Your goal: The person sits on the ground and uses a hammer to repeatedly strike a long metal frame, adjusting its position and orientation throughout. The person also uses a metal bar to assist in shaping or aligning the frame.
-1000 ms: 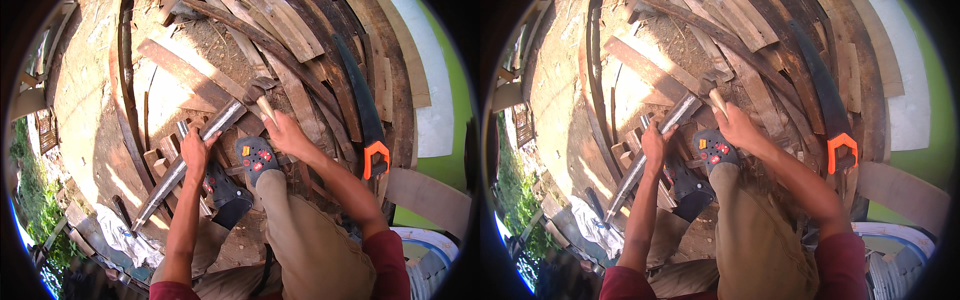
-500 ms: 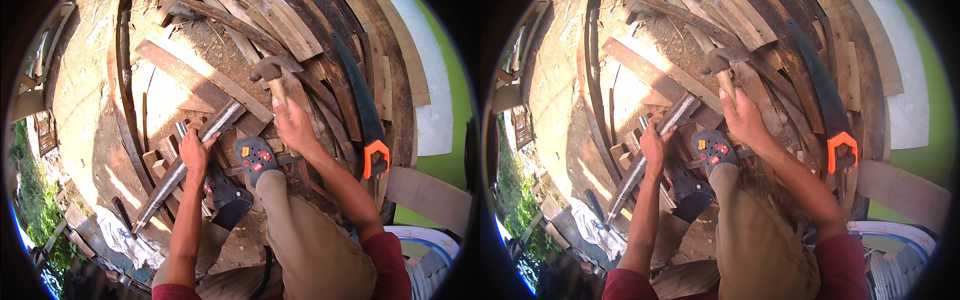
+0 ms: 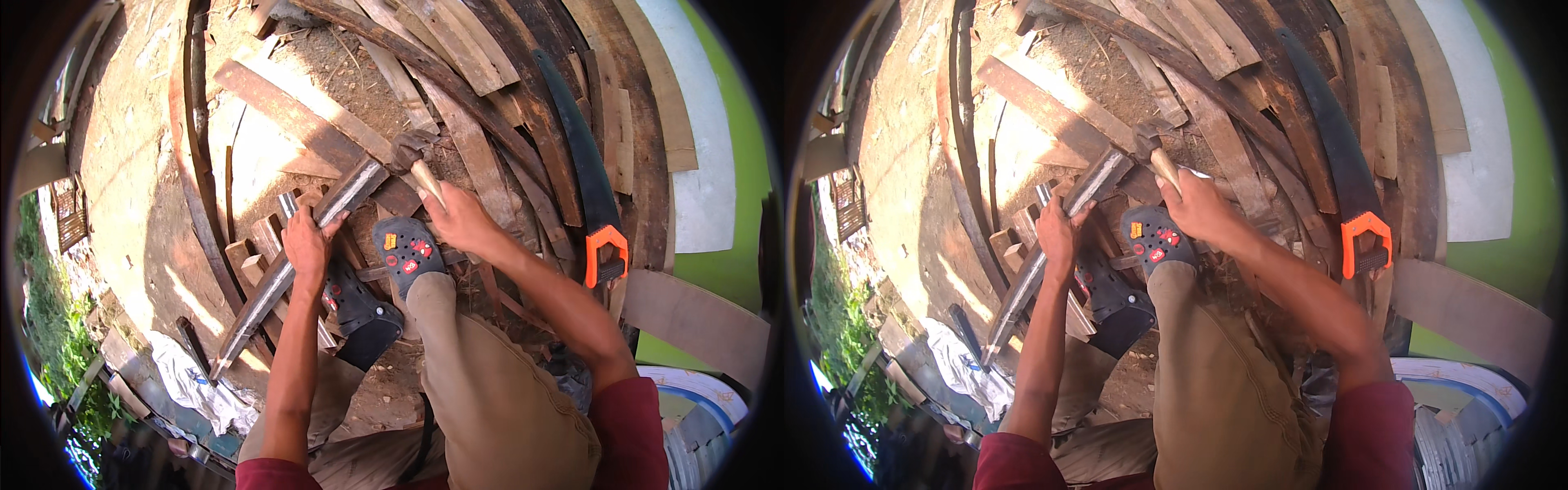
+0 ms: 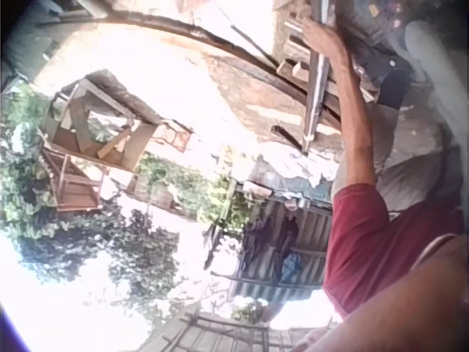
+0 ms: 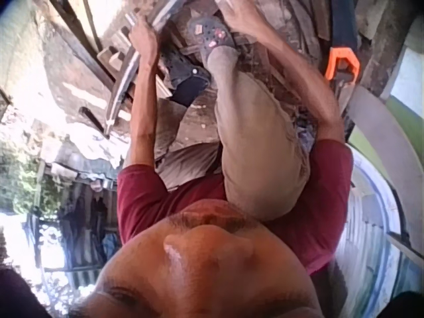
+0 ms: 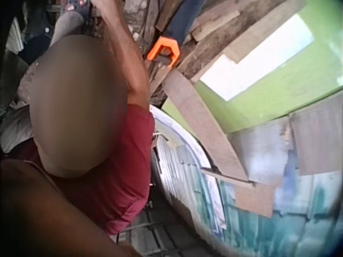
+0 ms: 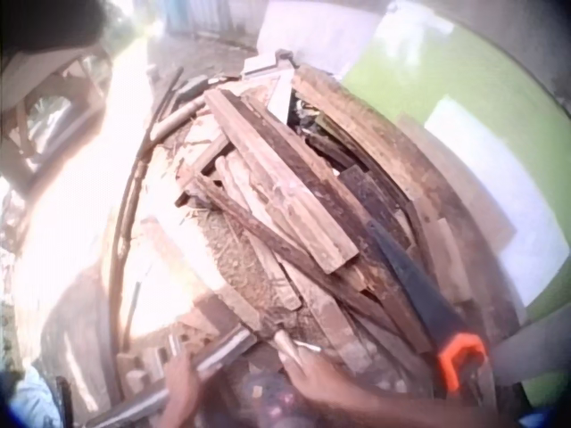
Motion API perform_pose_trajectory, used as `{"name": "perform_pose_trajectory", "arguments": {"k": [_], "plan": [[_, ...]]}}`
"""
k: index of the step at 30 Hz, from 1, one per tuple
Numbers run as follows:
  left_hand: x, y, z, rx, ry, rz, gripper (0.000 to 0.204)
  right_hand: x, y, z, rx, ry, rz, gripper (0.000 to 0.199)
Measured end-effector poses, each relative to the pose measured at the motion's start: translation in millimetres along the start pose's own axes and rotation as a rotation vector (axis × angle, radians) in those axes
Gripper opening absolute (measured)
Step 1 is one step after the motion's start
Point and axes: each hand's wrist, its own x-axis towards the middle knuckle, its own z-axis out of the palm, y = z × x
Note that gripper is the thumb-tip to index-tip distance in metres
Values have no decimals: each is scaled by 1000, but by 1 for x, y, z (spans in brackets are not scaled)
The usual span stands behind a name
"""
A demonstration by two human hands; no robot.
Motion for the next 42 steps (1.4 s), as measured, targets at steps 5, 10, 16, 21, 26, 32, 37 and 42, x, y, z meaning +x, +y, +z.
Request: {"name": "perform_pose_trajectory", "arguments": {"k": [5,10,16,21,26,32,37,42], "plan": [[-12,-8,3,49,-1,-16,70,27,-63,-40,363,50,247,44],[-8,0,0,21,33,24,70,14,-28,-15,146,-103,233,44],[-10,-8,5,38,27,45,66,18,-50,-26,319,138,239,41],[-10,-3,6,49,85,54,66,9,-28,-33,76,-185,245,40],[-20,-7,8,72,28,48,71,10,-60,-27,278,113,203,40],[-21,-4,5,80,52,28,71,23,-43,-27,111,-97,203,40],[-22,-6,5,84,31,37,67,7,-58,-17,218,157,119,37],[-19,-7,6,81,26,9,69,18,-51,-33,197,11,189,37]]}}
